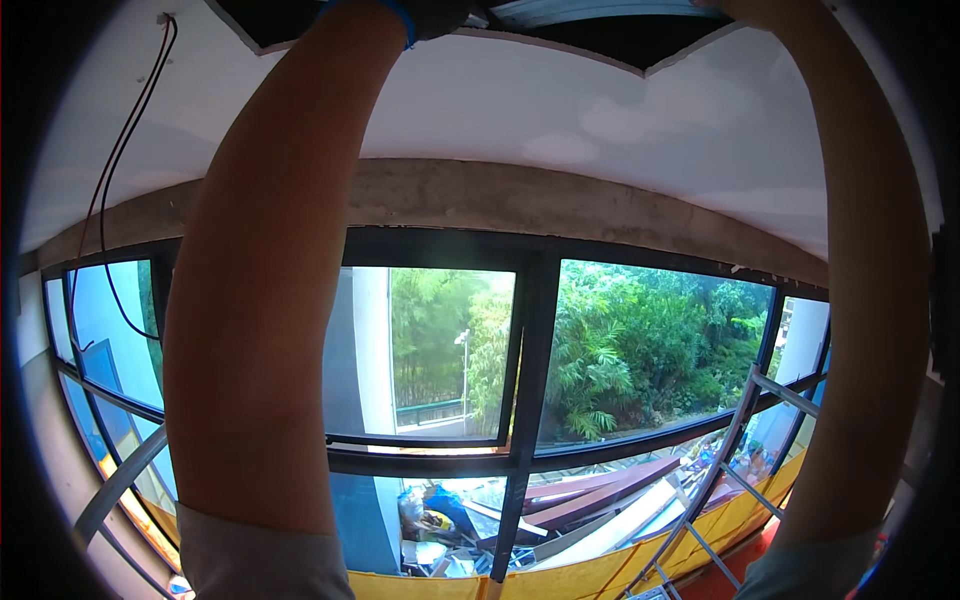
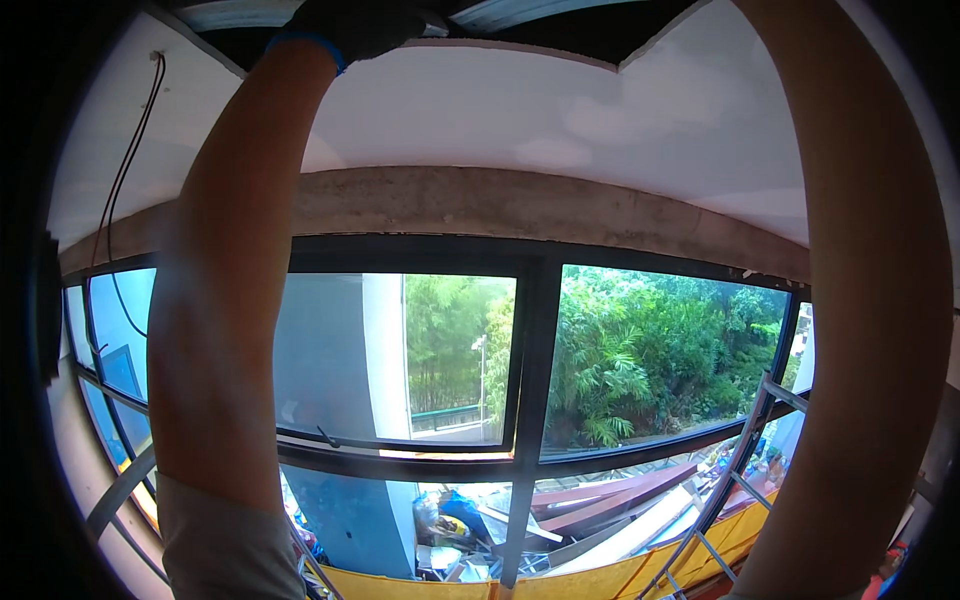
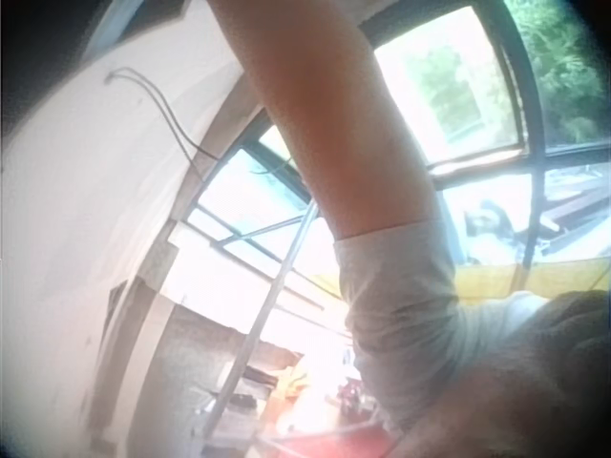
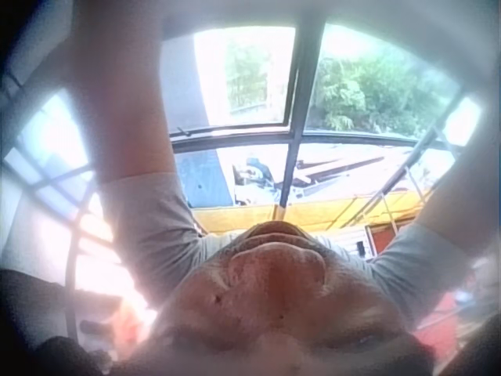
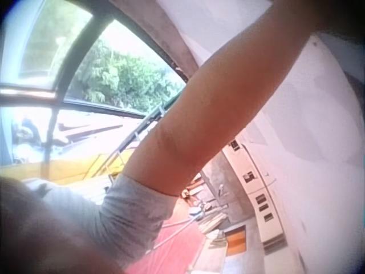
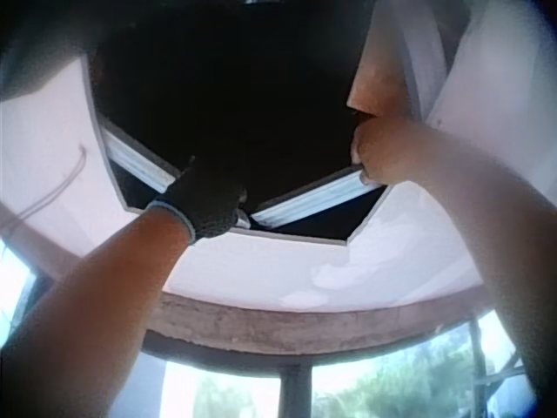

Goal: The person works on metal framing pieces on scaffolding using a drill, then stands up and inserts a metal framing piece into the ceiling frame by hand.

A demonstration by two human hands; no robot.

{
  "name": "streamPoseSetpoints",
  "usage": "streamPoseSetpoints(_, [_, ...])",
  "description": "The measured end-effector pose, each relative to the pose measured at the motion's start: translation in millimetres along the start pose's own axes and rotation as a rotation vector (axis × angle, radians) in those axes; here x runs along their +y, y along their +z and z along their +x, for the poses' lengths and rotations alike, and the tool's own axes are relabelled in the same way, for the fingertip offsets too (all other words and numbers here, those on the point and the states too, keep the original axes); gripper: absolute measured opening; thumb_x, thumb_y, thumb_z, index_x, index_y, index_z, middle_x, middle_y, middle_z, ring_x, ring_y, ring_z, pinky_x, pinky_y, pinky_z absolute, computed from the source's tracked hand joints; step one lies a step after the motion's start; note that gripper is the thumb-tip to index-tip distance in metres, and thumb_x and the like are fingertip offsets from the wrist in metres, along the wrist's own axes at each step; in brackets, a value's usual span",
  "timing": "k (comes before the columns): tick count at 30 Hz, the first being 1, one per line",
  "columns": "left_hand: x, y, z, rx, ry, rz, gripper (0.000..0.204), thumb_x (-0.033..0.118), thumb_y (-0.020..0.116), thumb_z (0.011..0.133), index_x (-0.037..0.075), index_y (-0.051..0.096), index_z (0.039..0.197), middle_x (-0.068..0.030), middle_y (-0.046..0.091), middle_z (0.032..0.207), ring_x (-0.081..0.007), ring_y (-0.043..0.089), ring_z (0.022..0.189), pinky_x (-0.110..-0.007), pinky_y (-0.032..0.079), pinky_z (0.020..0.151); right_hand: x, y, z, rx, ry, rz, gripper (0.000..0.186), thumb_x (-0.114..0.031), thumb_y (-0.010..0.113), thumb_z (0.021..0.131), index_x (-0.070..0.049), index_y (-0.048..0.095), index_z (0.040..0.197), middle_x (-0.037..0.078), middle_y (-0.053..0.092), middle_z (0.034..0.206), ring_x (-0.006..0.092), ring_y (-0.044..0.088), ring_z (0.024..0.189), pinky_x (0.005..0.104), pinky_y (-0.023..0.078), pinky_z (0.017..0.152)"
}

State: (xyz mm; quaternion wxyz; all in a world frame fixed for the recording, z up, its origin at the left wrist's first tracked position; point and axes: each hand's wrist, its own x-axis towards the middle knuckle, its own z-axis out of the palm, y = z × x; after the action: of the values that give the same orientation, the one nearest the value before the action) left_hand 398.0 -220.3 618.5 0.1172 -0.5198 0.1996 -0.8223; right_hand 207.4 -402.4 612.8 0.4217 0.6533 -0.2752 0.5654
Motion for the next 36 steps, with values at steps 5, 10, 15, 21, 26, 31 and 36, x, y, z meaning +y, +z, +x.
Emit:
streamPoseSetpoints(5, [-1, -7, -3, -0.111, -0.062, -0.048, 0.020, 0.015, 0.063, 0.089, 0.009, 0.078, 0.101, -0.0201, 0.074, 0.106, -0.0381, 0.069, 0.108, -0.056, 0.048, 0.098, -9, 7, -3, -0.020, -0.057, 0.073, 0.034, -0.027, 0.069, 0.096, -0.005, 0.074, 0.122, 0.018, 0.073, 0.117, 0.0332, 0.070, 0.110, 0.0438, 0.053, 0.100])
streamPoseSetpoints(10, [8, -14, -1, -0.107, -0.005, -0.028, 0.020, 0.015, 0.062, 0.090, 0.009, 0.079, 0.100, -0.0193, 0.075, 0.105, -0.0373, 0.069, 0.108, -0.057, 0.048, 0.099, 6, 10, -4, 0.019, -0.067, 0.214, 0.035, -0.026, 0.068, 0.097, -0.005, 0.072, 0.125, 0.019, 0.070, 0.126, 0.0343, 0.066, 0.119, 0.0444, 0.050, 0.105])
streamPoseSetpoints(15, [11, -10, 7, -0.207, -0.081, 0.011, 0.020, 0.016, 0.062, 0.092, 0.009, 0.079, 0.099, -0.0179, 0.075, 0.103, -0.0363, 0.069, 0.108, -0.056, 0.049, 0.099, 5, 9, -2, -0.001, -0.110, 0.217, 0.037, -0.026, 0.067, 0.097, -0.005, 0.071, 0.128, 0.018, 0.069, 0.127, 0.0350, 0.065, 0.119, 0.0453, 0.049, 0.104])
streamPoseSetpoints(21, [9, -7, 7, -0.221, 0.006, 0.117, 0.020, 0.018, 0.062, 0.093, 0.010, 0.079, 0.100, -0.0179, 0.076, 0.102, -0.0366, 0.069, 0.107, -0.056, 0.049, 0.098, -4, 1, -16, -0.027, -0.084, 0.183, 0.040, -0.027, 0.071, 0.094, -0.006, 0.069, 0.128, 0.019, 0.069, 0.125, 0.0336, 0.066, 0.118, 0.0455, 0.050, 0.102])
streamPoseSetpoints(26, [12, -17, 4, -0.182, 0.053, 0.021, 0.021, 0.023, 0.065, 0.091, 0.009, 0.080, 0.098, -0.0184, 0.076, 0.103, -0.0369, 0.069, 0.107, -0.058, 0.048, 0.099, 2, -1, 10, -0.208, -0.125, 0.188, 0.044, -0.029, 0.077, 0.089, -0.006, 0.069, 0.125, 0.019, 0.070, 0.124, 0.0338, 0.067, 0.116, 0.0461, 0.051, 0.100])
streamPoseSetpoints(31, [22, -4, 10, -0.216, 0.025, 0.002, 0.021, 0.023, 0.065, 0.091, 0.009, 0.080, 0.096, -0.0180, 0.076, 0.102, -0.0376, 0.069, 0.107, -0.059, 0.047, 0.099, -4, 12, 10, -0.127, -0.068, 0.172, 0.046, -0.030, 0.078, 0.088, -0.007, 0.069, 0.126, 0.019, 0.071, 0.121, 0.0355, 0.068, 0.114, 0.0466, 0.052, 0.099])
streamPoseSetpoints(36, [21, 4, 6, -0.153, -0.012, 0.018, 0.021, 0.020, 0.062, 0.092, 0.009, 0.079, 0.095, -0.0182, 0.075, 0.101, -0.0382, 0.069, 0.106, -0.060, 0.047, 0.099, -7, 18, 21, -0.111, -0.040, 0.205, 0.044, -0.029, 0.076, 0.089, -0.007, 0.069, 0.127, 0.019, 0.071, 0.122, 0.0354, 0.066, 0.117, 0.0459, 0.051, 0.100])
